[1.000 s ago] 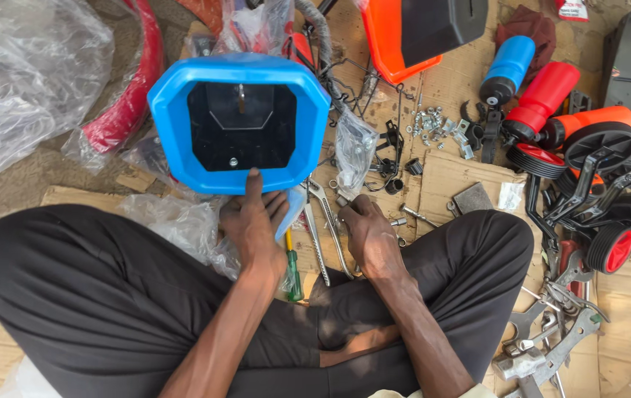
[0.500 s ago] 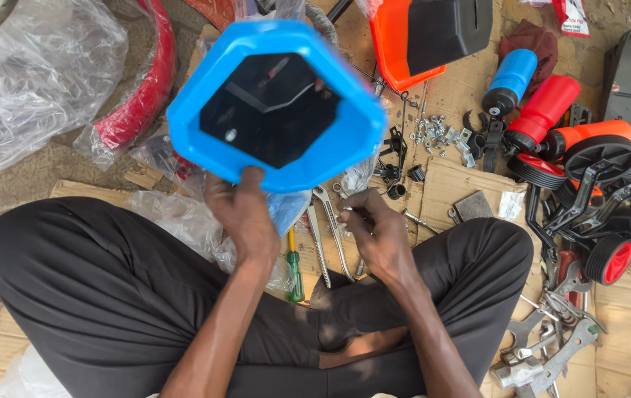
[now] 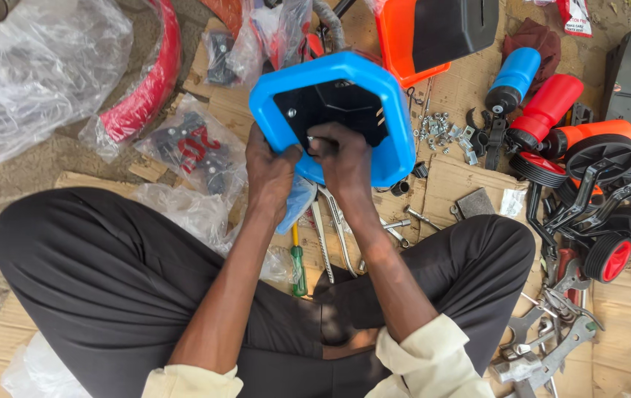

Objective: The person sits on the ground and assembles small plastic parts, likely fuel tanks, using bolts, nuts, and washers. They handle blue and red plastic components, inserting fasteners and tightening them with a wrench.

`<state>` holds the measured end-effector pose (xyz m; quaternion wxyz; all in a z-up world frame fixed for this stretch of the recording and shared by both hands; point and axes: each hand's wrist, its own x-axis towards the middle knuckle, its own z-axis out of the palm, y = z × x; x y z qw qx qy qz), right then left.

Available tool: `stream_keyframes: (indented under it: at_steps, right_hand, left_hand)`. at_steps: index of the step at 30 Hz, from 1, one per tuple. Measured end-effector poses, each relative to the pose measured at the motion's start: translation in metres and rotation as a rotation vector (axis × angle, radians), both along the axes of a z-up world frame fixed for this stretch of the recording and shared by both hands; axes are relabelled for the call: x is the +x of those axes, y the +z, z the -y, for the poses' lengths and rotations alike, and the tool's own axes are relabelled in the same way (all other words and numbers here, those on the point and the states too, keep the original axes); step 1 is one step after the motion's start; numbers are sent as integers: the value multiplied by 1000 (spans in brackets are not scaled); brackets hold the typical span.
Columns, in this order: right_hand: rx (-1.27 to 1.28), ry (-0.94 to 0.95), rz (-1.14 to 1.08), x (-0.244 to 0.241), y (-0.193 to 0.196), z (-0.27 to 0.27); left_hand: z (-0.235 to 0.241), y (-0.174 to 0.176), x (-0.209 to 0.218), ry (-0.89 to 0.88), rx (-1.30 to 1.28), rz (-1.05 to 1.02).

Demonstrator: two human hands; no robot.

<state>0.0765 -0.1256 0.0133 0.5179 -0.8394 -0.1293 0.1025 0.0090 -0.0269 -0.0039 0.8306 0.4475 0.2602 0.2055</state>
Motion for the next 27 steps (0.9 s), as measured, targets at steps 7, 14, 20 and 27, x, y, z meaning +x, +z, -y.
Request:
stream_keyframes:
  at_steps: [7, 14, 20, 27]
  right_hand:
    - [41, 19, -112, 25, -30, -11]
    - [40, 89, -340, 52, -37, -7]
    - [-131, 169, -509, 73, -28, -9]
    - [-126, 234, -602, 87, -21, -12]
  left_hand:
    - [-7, -1, 4, -49, -8, -154]
    - [-8, -19, 7, -55, -116, -107]
    - [-10, -33, 11, -141, -105, -135]
    - [-6, -53, 19, -136, -29, -37]
